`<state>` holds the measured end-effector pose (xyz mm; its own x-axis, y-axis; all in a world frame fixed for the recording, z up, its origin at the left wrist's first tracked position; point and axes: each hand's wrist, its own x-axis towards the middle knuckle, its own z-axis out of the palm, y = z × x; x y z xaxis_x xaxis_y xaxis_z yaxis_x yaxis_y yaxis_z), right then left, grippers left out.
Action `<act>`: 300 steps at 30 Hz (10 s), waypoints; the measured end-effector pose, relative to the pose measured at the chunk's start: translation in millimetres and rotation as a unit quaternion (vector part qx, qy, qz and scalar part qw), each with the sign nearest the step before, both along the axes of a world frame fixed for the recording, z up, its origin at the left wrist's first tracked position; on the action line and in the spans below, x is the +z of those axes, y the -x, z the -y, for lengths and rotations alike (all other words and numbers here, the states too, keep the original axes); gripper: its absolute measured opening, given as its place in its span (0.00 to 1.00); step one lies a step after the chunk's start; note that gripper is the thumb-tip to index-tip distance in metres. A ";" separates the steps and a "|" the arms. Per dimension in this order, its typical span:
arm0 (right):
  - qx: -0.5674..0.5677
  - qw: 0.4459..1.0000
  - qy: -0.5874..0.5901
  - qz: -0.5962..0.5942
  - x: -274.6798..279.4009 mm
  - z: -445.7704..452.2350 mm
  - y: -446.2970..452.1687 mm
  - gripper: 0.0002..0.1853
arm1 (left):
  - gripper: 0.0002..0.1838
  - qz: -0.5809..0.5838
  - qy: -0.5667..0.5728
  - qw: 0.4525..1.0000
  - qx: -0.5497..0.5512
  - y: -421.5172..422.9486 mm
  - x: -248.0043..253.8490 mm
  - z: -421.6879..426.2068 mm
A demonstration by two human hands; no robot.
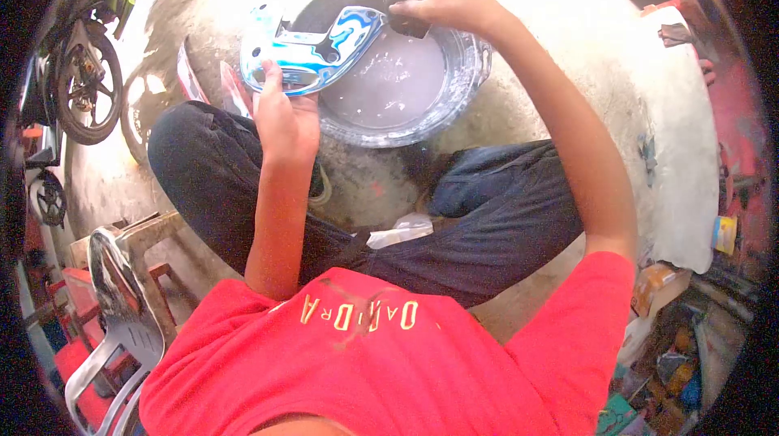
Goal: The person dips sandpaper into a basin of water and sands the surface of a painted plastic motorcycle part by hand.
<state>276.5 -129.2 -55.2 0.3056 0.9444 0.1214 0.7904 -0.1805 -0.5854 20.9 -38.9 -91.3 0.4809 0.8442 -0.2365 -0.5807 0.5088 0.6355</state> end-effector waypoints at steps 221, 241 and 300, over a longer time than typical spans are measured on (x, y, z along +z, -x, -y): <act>0.008 0.962 -0.273 0.002 -5.4 -6.3 157.6 0.19 | 0.19 -0.022 -0.126 0.989 -0.068 -4.2 8.6 29.8; 0.057 0.957 -0.221 0.177 -39.7 12.4 105.2 0.22 | 0.19 0.044 -0.034 0.998 -0.014 12.3 12.2 -1.7; -0.070 0.990 -0.119 0.002 -59.7 -1.7 89.0 0.22 | 0.19 0.004 0.000 1.000 0.008 4.8 1.8 -0.4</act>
